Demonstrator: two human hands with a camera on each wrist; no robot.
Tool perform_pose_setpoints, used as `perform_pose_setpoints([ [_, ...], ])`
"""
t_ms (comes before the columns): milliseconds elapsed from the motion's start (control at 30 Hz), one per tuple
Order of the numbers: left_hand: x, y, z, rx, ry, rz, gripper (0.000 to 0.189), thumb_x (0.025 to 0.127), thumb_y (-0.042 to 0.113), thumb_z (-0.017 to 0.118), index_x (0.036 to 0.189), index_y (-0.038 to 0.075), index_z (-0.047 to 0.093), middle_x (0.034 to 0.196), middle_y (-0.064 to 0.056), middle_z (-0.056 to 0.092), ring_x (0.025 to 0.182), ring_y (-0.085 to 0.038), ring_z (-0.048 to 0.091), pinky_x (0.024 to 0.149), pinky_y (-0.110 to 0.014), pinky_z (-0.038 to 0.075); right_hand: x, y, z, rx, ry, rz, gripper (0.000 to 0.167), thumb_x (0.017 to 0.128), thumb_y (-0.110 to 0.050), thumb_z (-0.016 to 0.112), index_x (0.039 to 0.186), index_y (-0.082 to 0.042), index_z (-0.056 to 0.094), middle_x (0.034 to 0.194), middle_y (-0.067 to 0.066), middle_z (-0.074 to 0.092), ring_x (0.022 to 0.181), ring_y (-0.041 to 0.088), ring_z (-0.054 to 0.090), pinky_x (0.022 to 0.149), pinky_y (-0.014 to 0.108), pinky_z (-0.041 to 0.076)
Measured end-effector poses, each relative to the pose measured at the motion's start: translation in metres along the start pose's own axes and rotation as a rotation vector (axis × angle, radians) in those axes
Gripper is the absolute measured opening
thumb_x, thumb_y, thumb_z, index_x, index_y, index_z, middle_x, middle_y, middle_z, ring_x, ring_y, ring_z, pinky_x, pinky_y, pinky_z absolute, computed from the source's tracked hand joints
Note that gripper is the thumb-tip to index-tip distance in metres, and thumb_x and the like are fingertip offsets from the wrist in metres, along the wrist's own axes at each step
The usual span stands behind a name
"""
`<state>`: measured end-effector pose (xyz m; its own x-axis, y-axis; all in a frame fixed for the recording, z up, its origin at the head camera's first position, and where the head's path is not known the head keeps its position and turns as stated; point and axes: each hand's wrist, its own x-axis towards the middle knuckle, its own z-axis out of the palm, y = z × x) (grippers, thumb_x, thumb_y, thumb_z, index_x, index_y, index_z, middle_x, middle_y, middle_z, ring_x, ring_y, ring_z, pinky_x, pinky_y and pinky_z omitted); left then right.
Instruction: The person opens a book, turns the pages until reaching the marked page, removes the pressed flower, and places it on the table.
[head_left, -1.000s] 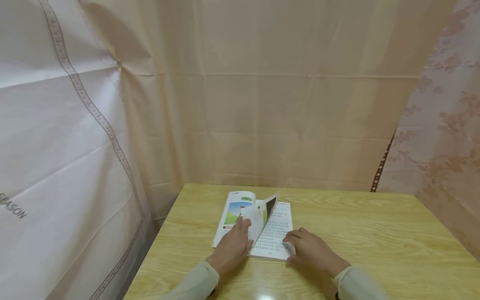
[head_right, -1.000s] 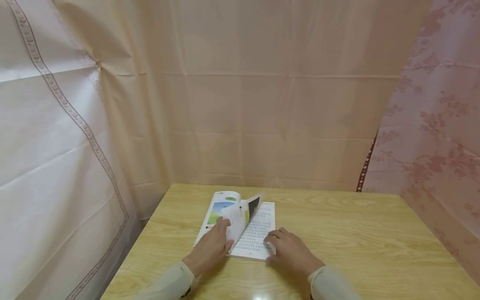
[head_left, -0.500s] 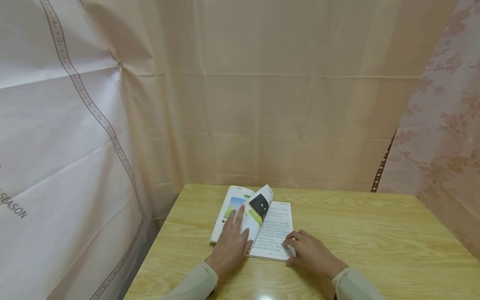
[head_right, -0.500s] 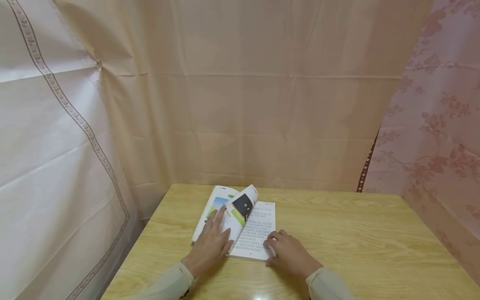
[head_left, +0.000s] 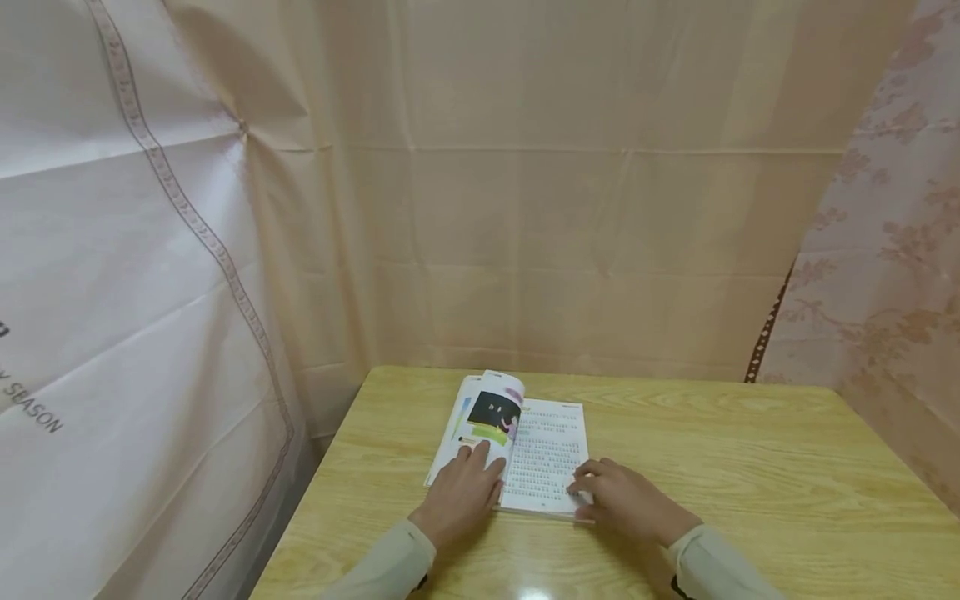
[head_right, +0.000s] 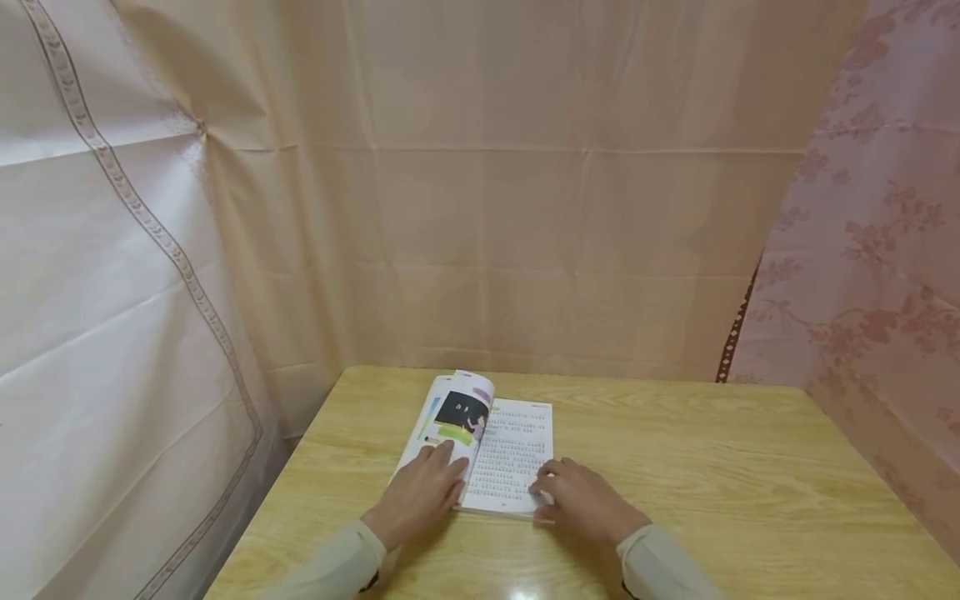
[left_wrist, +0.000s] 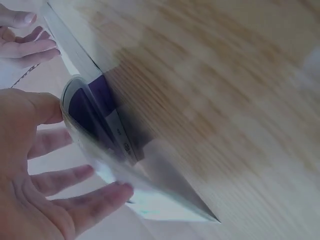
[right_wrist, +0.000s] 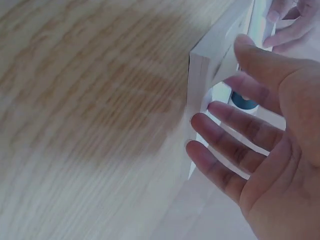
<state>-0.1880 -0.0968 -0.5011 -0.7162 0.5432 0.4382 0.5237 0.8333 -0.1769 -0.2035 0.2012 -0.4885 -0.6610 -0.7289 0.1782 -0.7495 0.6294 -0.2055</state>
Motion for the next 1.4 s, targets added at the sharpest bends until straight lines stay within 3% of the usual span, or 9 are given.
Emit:
perform_pose_setpoints([
  [133,0.005,0.002,0.0,0.025,-0.018,0.033,0.019,0.094,0.027,0.069,0.101,0.01,0.071,0.122,-0.009,0.065,0.116,-0.028,0.059,0.089,-0.041,0.054,-0.001,0.002,-0.002,0.013,0.034,-0.057,0.01,0.095,-0.017,0.075,0.102,-0.015,0.08,0.11,0.001,0.072,0.097,0.017,0.063,0.082,0.035,0.056],
  [333,0.008,0.007,-0.002,0.019,-0.003,0.053,0.012,0.091,0.023,0.068,0.087,0.013,0.064,0.089,-0.003,0.058,0.084,-0.022,0.056,0.064,-0.033,0.049,-0.002,0.003,-0.003,-0.014,0.145,-0.128,0.008,0.089,-0.011,0.079,0.093,-0.017,0.079,0.094,-0.011,0.072,0.079,0.002,0.05,0.067,0.021,0.046],
  [600,0.008,0.013,-0.003,0.044,-0.095,0.035,0.057,0.095,0.069,0.056,0.096,0.014,0.069,0.094,-0.006,0.06,0.087,-0.024,0.057,0.067,-0.036,0.051,0.006,-0.004,-0.007,-0.109,0.435,-0.179,0.02,0.078,-0.008,0.088,0.092,-0.018,0.078,0.095,-0.012,0.072,0.085,0.005,0.054,0.07,0.021,0.05],
  [733,0.006,0.012,-0.001,0.036,-0.036,0.041,0.043,0.096,0.056,0.063,0.094,0.014,0.067,0.09,-0.006,0.059,0.083,-0.024,0.057,0.063,-0.035,0.05,0.011,-0.009,-0.013,-0.098,0.517,-0.187,0.021,0.083,-0.013,0.085,0.101,-0.017,0.076,0.105,-0.009,0.07,0.092,0.009,0.057,0.076,0.023,0.051],
  [867,0.006,0.009,0.0,-0.007,-0.041,0.009,0.029,0.099,0.038,0.063,0.101,0.009,0.064,0.095,-0.007,0.063,0.086,-0.023,0.061,0.066,-0.035,0.054,0.012,-0.013,-0.016,-0.081,0.562,-0.085,0.039,0.091,-0.024,0.081,0.125,-0.01,0.067,0.118,0.0,0.066,0.095,0.014,0.061,0.075,0.029,0.055],
  [967,0.007,0.009,-0.002,-0.091,-0.077,-0.08,0.036,0.099,0.032,0.063,0.117,0.003,0.057,0.096,-0.009,0.065,0.084,-0.022,0.065,0.066,-0.036,0.056,0.011,-0.014,-0.013,-0.101,0.498,0.013,0.056,0.085,-0.029,0.086,0.131,-0.008,0.062,0.121,0.005,0.064,0.1,0.019,0.064,0.078,0.035,0.058],
  [1100,0.004,0.008,-0.002,-0.22,-0.036,-0.162,0.068,0.096,0.029,0.069,0.147,-0.001,0.036,0.114,-0.017,0.066,0.086,-0.025,0.07,0.064,-0.037,0.058,0.009,-0.014,-0.003,-0.127,0.248,0.109,0.064,0.077,-0.035,0.09,0.129,-0.009,0.064,0.124,0.005,0.065,0.109,0.024,0.062,0.087,0.041,0.057],
  [1233,0.002,0.006,0.0,-0.279,0.061,-0.14,0.096,0.092,0.022,0.076,0.163,0.006,0.013,0.155,-0.03,0.037,0.1,-0.032,0.07,0.066,-0.036,0.059,0.006,-0.013,0.005,-0.063,0.066,0.174,0.071,0.076,-0.041,0.089,0.134,-0.01,0.063,0.13,0.006,0.064,0.112,0.024,0.06,0.093,0.045,0.054],
  [1400,0.002,0.004,0.002,-0.189,0.123,-0.134,0.085,0.087,0.025,0.08,0.158,0.009,0.037,0.164,-0.036,0.004,0.113,-0.039,0.061,0.079,-0.039,0.059,0.005,-0.013,0.007,-0.048,0.042,0.139,0.069,0.074,-0.043,0.089,0.13,-0.01,0.066,0.128,0.007,0.065,0.112,0.025,0.06,0.092,0.047,0.053],
])
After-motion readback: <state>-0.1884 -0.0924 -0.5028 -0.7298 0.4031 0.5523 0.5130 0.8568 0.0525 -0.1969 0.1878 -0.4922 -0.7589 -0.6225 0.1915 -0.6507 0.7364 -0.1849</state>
